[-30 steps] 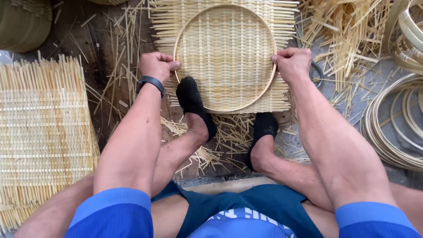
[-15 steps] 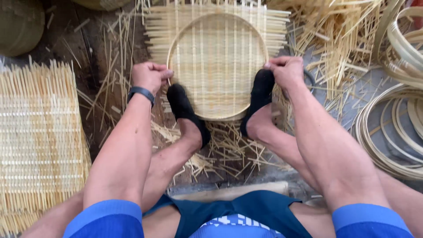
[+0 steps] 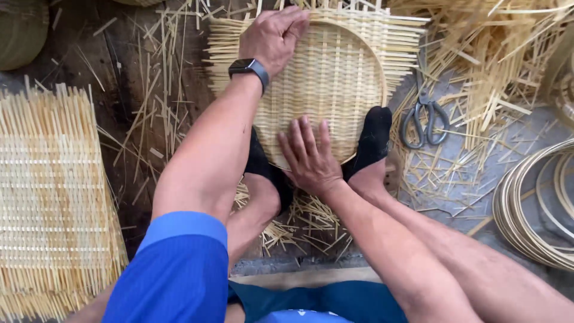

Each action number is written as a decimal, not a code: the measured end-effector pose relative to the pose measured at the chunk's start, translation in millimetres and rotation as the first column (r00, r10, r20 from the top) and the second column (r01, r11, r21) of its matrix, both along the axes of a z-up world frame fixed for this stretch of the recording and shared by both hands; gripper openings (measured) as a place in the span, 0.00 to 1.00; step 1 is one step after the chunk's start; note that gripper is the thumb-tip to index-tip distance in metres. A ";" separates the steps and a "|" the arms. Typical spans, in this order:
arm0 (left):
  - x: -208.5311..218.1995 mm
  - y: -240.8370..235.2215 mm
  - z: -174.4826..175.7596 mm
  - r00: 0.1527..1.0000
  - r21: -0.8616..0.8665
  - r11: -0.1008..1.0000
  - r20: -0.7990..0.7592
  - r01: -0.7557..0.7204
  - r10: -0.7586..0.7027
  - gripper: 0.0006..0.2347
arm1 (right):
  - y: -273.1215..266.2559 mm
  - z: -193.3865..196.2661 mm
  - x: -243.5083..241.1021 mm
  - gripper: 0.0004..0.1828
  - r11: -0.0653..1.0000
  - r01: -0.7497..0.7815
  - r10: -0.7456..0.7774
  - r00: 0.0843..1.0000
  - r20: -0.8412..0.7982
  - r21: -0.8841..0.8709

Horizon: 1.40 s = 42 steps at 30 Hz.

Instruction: The person sits on the floor of a bamboo workshop and assembles round woven bamboo sieves. They lay a woven bamboo mat over a round wooden form, cut off the excess protruding strips with scissors, bend a thin bamboo rim hoop around the edge, press the rim down over the trimmed mat, and set the finished sieve aside with stacks of completed ones.

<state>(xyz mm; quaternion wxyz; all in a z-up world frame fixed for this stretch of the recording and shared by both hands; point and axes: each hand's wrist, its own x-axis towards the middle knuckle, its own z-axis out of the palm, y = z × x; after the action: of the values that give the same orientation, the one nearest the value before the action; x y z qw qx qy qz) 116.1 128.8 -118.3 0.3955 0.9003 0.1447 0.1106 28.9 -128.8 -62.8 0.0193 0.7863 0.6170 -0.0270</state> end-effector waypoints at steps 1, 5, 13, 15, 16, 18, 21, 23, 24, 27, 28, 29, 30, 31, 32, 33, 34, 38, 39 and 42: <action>2.6 -3.4 10.0 0.991 -0.011 0.996 -0.101 -0.087 0.085 0.16 | -1.2 -3.8 0.5 0.53 1.000 0.003 -0.003 1.000 0.002 0.011; 11.1 1.0 33.7 0.939 -0.080 0.978 -0.303 -0.194 0.162 0.15 | -0.3 -3.1 2.5 0.45 0.972 0.127 -0.083 0.972 -0.218 0.196; 8.6 2.9 12.9 1.000 0.195 0.981 0.015 -0.010 0.007 0.13 | 61.2 9.1 175.1 0.17 0.848 0.260 -0.121 0.943 -0.310 0.462; 14.8 3.1 16.4 1.000 0.239 0.971 -0.012 0.025 -0.023 0.13 | 79.5 -2.2 208.7 0.14 0.843 0.264 -0.133 0.947 -0.294 0.468; 18.6 1.8 16.4 0.999 0.303 0.953 -0.047 0.025 -0.011 0.13 | 84.3 -8.2 216.2 0.09 0.855 0.307 -0.157 0.922 -0.355 0.419; 27.4 0.1 22.5 0.995 0.349 0.936 -0.096 0.030 0.004 0.13 | 85.6 -21.0 227.8 0.05 0.871 0.348 -0.186 0.887 -0.423 0.347; 39.0 8.6 15.9 0.859 -0.123 0.992 -0.510 -0.021 -0.045 0.13 | 80.1 -38.6 231.1 0.05 0.847 0.493 -0.287 0.739 -0.610 0.198; 52.5 16.7 -23.5 0.928 -0.305 0.947 -0.373 -0.104 -0.018 0.17 | 78.3 -42.8 237.7 0.04 0.819 0.561 -0.332 0.633 -0.700 0.119; 57.3 18.9 -27.0 0.934 -0.300 0.949 -0.356 -0.091 -0.023 0.17 | 75.3 -31.1 233.9 0.04 0.814 0.565 -0.333 0.643 -0.690 0.134; 66.1 27.2 -30.9 0.861 -0.228 0.973 -0.502 -0.043 -0.080 0.19 | 64.5 -9.6 219.7 0.05 0.743 0.543 -0.304 0.795 -0.525 0.392; 67.0 28.5 -25.9 0.870 -0.379 0.915 -0.487 -0.138 -0.071 0.15 | 56.4 -9.3 214.6 0.10 0.709 0.611 -0.420 0.767 -0.484 0.353; 60.3 25.9 -23.7 0.872 -0.522 0.819 -0.486 -0.237 -0.057 0.11 | 45.3 -10.8 204.8 0.17 0.671 0.676 -0.528 0.724 -0.443 0.304; 60.9 26.5 -15.2 0.869 -0.527 0.813 -0.492 -0.247 -0.055 0.11 | 50.3 -4.7 202.0 0.17 0.679 0.673 -0.527 0.725 -0.444 0.293; 61.0 24.2 -7.7 0.851 -0.561 0.784 -0.518 -0.265 -0.084 0.12 | 51.6 0.7 195.3 0.24 0.591 0.804 -0.696 0.548 -0.465 0.062; 62.2 22.1 0.1 0.832 -0.593 0.754 -0.543 -0.284 -0.113 0.14 | 53.2 6.6 189.6 0.31 0.454 0.874 -0.834 0.349 -0.427 -0.171; 62.0 26.5 -0.8 0.829 -0.584 0.760 -0.548 -0.284 -0.111 0.14 | 60.4 -1.5 196.9 0.31 0.452 0.875 -0.831 0.344 -0.437 -0.171; 61.5 30.4 -0.6 0.821 -0.574 0.756 -0.565 -0.315 -0.087 0.15 | 67.4 -8.5 203.8 0.33 0.423 0.883 -0.846 0.305 -0.437 -0.203; 60.2 28.1 -32.2 0.850 -0.530 0.824 -0.512 -0.201 -0.122 0.20 | 47.7 -33.8 211.6 0.37 0.425 0.876 -0.838 0.286 -0.465 -0.227; 52.0 24.9 -12.2 0.855 -0.523 0.829 -0.505 -0.197 -0.115 0.20 | 49.5 -30.7 214.7 0.37 0.429 0.878 -0.832 0.292 -0.472 -0.214; 7.3 14.2 11.5 0.868 -0.294 0.908 -0.480 -0.299 0.130 0.17 | 49.7 -31.2 212.6 0.37 0.438 0.867 -0.813 0.269 -0.517 -0.238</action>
<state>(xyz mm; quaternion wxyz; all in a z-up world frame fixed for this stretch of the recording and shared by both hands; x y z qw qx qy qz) 123.4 143.0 -106.8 0.4936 0.7913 0.3506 -0.0850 241.6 -79.1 -94.0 -0.2169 0.9438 0.0824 -0.2353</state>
